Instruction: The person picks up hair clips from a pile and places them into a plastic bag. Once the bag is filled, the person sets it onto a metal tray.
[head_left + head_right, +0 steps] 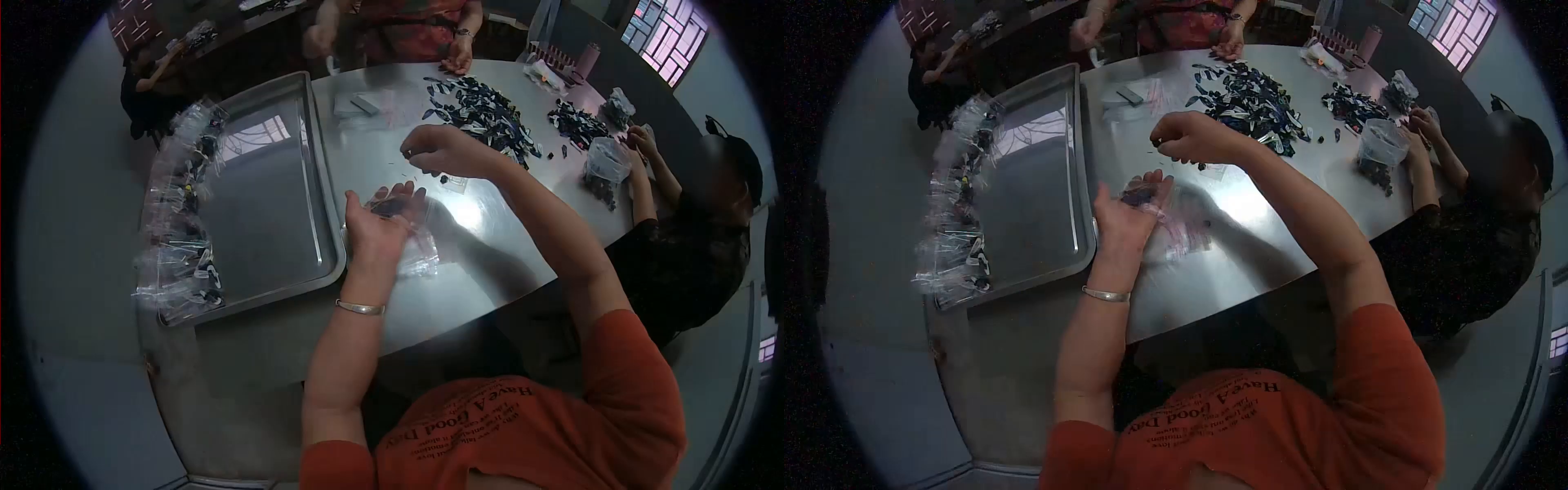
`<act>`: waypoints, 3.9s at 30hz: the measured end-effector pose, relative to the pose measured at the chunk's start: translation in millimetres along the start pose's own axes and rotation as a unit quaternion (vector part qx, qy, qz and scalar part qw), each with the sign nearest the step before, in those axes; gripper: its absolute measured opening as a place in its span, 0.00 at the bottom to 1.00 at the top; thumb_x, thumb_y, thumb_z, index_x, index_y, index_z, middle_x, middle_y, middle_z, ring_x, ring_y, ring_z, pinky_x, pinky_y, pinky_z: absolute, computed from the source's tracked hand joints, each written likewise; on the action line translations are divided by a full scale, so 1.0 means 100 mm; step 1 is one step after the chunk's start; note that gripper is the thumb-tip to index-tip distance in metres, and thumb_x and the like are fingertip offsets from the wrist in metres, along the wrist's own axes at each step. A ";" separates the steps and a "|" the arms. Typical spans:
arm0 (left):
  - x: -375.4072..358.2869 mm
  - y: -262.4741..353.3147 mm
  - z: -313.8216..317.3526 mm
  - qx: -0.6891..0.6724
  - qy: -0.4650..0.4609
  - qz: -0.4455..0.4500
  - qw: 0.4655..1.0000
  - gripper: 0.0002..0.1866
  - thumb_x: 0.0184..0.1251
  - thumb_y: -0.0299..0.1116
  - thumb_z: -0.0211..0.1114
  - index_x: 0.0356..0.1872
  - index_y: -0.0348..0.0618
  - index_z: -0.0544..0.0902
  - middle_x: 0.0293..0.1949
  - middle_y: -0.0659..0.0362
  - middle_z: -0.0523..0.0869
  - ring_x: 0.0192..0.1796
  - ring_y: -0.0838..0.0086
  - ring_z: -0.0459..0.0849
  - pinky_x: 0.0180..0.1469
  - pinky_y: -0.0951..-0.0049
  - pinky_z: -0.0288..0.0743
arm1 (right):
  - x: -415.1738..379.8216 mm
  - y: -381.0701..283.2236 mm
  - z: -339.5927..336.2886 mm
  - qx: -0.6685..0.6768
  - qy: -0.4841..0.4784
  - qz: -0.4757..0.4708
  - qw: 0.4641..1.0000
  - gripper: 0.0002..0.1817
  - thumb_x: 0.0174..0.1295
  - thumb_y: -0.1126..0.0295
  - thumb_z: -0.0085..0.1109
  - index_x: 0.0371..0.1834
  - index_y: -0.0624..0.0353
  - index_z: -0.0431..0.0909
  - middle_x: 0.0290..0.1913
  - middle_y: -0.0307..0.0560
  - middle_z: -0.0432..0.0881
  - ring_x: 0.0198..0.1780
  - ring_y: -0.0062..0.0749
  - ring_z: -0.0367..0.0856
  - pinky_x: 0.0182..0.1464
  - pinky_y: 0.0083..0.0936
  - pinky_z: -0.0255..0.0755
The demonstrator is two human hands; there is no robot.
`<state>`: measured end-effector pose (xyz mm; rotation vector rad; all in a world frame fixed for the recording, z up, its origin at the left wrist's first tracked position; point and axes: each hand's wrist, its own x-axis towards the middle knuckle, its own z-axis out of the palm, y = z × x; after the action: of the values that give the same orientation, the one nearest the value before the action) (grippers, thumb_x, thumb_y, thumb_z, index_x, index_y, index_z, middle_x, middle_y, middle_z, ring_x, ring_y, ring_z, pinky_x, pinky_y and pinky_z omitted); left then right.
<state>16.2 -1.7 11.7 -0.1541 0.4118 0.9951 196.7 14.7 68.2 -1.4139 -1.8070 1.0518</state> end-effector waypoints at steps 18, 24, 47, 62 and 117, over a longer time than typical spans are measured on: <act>0.05 -0.03 -0.13 -0.043 -0.120 -0.024 0.992 0.30 0.73 0.56 0.34 0.43 0.32 0.63 0.47 0.41 0.71 0.51 0.46 0.74 0.57 0.41 0.68 | -0.55 -0.45 0.61 -0.239 0.178 -0.205 0.932 0.13 0.46 0.79 0.65 0.38 0.60 0.83 0.32 0.48 0.81 0.32 0.31 0.82 0.36 0.22 0.77; 0.06 0.05 -0.07 -0.113 -0.098 -0.040 0.988 0.36 0.72 0.56 0.36 0.54 0.23 0.56 0.49 0.36 0.69 0.51 0.40 0.74 0.60 0.31 0.63 | -0.70 -0.11 0.25 0.084 0.256 -0.053 0.962 0.07 0.56 0.77 0.62 0.38 0.59 0.83 0.35 0.37 0.85 0.35 0.17 0.80 0.35 0.14 0.74; 0.20 0.16 -0.14 -0.074 -0.077 0.033 0.994 0.26 0.70 0.55 0.45 0.38 0.35 0.61 0.41 0.38 0.72 0.48 0.40 0.76 0.56 0.30 0.66 | -0.17 0.78 0.09 -0.285 0.291 -0.015 0.913 0.09 0.55 0.65 0.58 0.36 0.53 0.83 0.39 0.51 0.78 0.41 0.46 0.79 0.44 0.37 0.74; 0.13 0.12 -0.09 -0.044 -0.077 0.041 0.995 0.26 0.70 0.55 0.45 0.38 0.35 0.63 0.43 0.40 0.72 0.49 0.40 0.76 0.57 0.33 0.66 | 0.48 0.52 -0.04 -0.556 0.041 0.132 0.820 0.11 0.50 0.71 0.57 0.36 0.54 0.84 0.40 0.50 0.83 0.43 0.48 0.82 0.43 0.38 0.76; 0.04 0.01 -0.07 0.129 -0.195 0.023 0.972 0.19 0.71 0.45 0.43 0.40 0.39 0.74 0.43 0.48 0.80 0.48 0.57 0.80 0.54 0.52 0.71 | -0.17 -0.92 0.18 -0.361 0.137 -0.164 0.908 0.20 0.53 0.77 0.59 0.52 0.60 0.75 0.31 0.43 0.84 0.30 0.29 0.83 0.38 0.22 0.75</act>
<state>15.2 -0.1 4.1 0.2852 0.1814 0.9815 141.1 -16.4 139.0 -1.4678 -2.2104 -0.0241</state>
